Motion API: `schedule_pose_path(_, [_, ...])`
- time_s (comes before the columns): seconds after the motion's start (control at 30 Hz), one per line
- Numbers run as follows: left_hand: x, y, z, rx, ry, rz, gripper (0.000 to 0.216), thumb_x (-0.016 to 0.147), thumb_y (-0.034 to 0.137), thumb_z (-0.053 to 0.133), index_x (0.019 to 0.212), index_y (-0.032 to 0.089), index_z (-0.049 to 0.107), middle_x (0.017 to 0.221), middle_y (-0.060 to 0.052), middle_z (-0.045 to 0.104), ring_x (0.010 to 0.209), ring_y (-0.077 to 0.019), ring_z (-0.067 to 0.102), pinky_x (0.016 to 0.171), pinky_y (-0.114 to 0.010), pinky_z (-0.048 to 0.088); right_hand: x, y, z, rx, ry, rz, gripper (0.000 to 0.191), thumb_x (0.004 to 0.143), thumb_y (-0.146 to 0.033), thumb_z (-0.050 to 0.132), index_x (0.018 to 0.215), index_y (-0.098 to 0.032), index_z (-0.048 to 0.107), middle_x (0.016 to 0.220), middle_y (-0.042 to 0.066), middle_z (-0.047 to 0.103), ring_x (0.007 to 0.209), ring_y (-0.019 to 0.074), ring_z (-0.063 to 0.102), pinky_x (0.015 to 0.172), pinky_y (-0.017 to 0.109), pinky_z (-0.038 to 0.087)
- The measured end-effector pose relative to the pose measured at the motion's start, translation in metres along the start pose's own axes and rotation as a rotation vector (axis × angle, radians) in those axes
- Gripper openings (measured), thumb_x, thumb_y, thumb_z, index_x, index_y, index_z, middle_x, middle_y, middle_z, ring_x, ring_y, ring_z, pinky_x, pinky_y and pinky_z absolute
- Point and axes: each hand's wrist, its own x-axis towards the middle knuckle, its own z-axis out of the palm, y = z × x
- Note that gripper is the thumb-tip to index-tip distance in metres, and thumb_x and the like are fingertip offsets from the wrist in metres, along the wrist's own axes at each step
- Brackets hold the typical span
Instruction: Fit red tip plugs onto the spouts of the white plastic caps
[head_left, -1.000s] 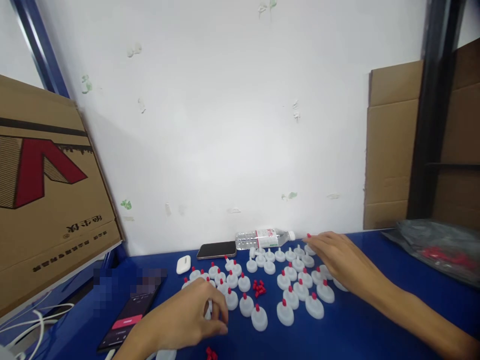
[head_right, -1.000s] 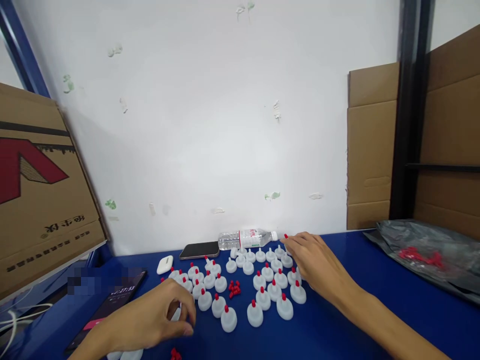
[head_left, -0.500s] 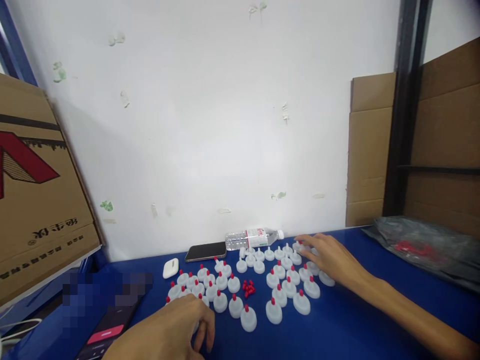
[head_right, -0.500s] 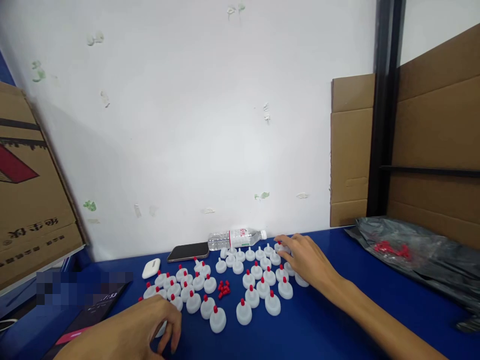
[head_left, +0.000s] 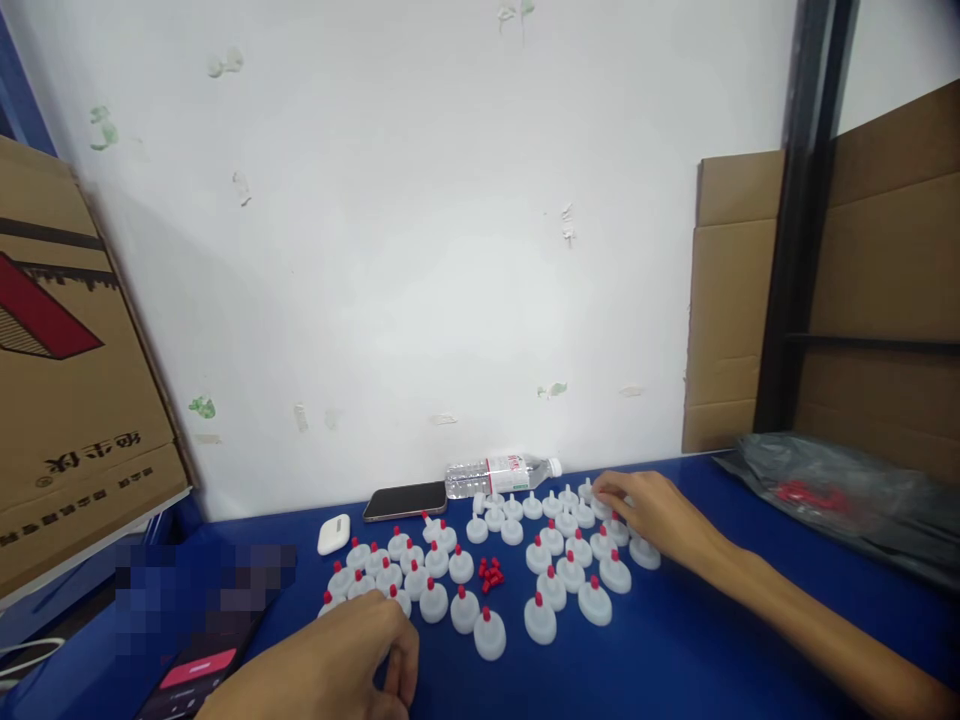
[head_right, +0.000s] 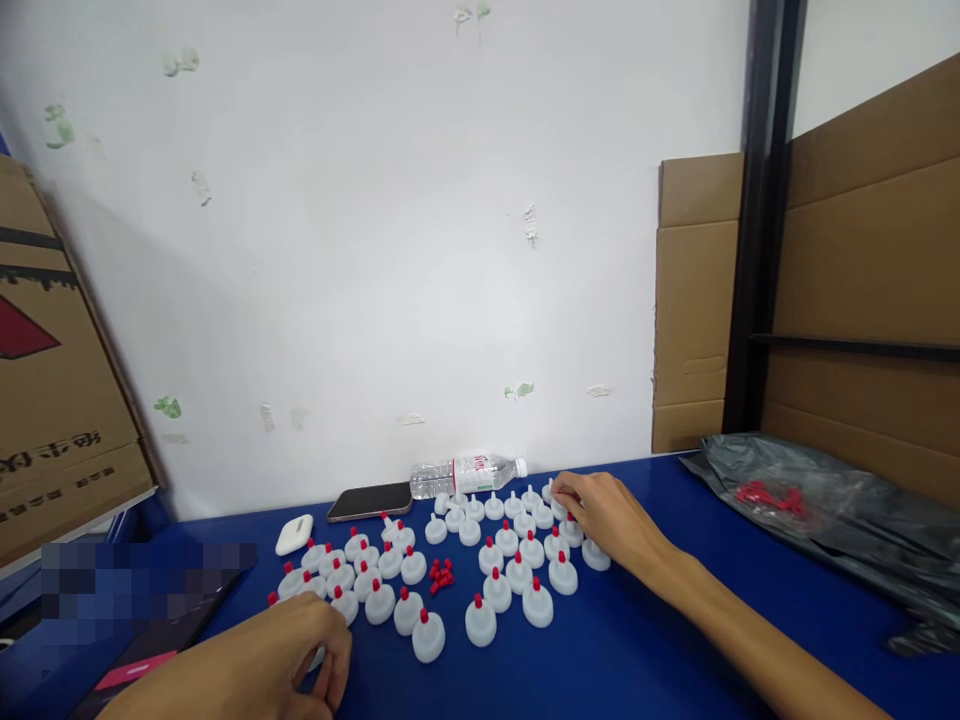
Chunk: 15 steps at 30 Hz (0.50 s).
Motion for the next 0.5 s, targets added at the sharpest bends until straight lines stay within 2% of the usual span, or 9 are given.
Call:
schedule_pose_path(0.07, [0.002,0.0,0.0,0.008,-0.01,0.004,0.01,0.072,0.018,0.077,0.08,0.025,0.076,0.089,0.003,0.072,0.082,-0.0182,0.065,0.068,-0.024,0.043,0.0,-0.001,0.0,-0.003,-0.006,0.0,0.029,0.098,-0.035,0.043,0.094,-0.024,0.07,0.075,0.003,0.076,0.07,0.0245,0.07,0.066,0.034,0.048])
schedule_pose_path(0.2, [0.005,0.0,0.003,0.016,-0.002,0.04,0.008,0.077,0.021,0.075,0.084,0.023,0.075,0.092,0.001,0.073,0.089,-0.02,0.066,0.074,-0.025,0.044,0.0,-0.005,-0.003,-0.024,0.024,-0.006,0.04,0.105,-0.039,0.035,0.099,-0.022,0.07,0.082,0.007,0.076,0.076,0.0259,0.07,0.07,0.035,0.048])
schedule_pose_path(0.37, [0.007,0.003,0.005,-0.003,0.107,0.158,0.009,0.09,0.032,0.067,0.093,0.024,0.071,0.098,0.001,0.07,0.09,-0.0192,0.062,0.077,-0.026,0.043,-0.004,-0.007,0.0,-0.02,0.064,-0.043,0.052,0.109,-0.045,0.027,0.102,-0.022,0.072,0.103,0.009,0.077,0.1,0.0296,0.07,0.089,0.041,0.051])
schedule_pose_path(0.5, [0.011,0.007,0.008,-0.038,0.189,0.166,0.019,0.095,0.042,0.061,0.097,0.026,0.071,0.088,0.001,0.067,0.08,-0.0183,0.057,0.07,-0.025,0.041,-0.007,-0.009,0.005,0.001,0.078,-0.098,0.054,0.11,-0.049,0.027,0.114,-0.023,0.073,0.12,0.008,0.075,0.114,0.0297,0.068,0.099,0.043,0.053])
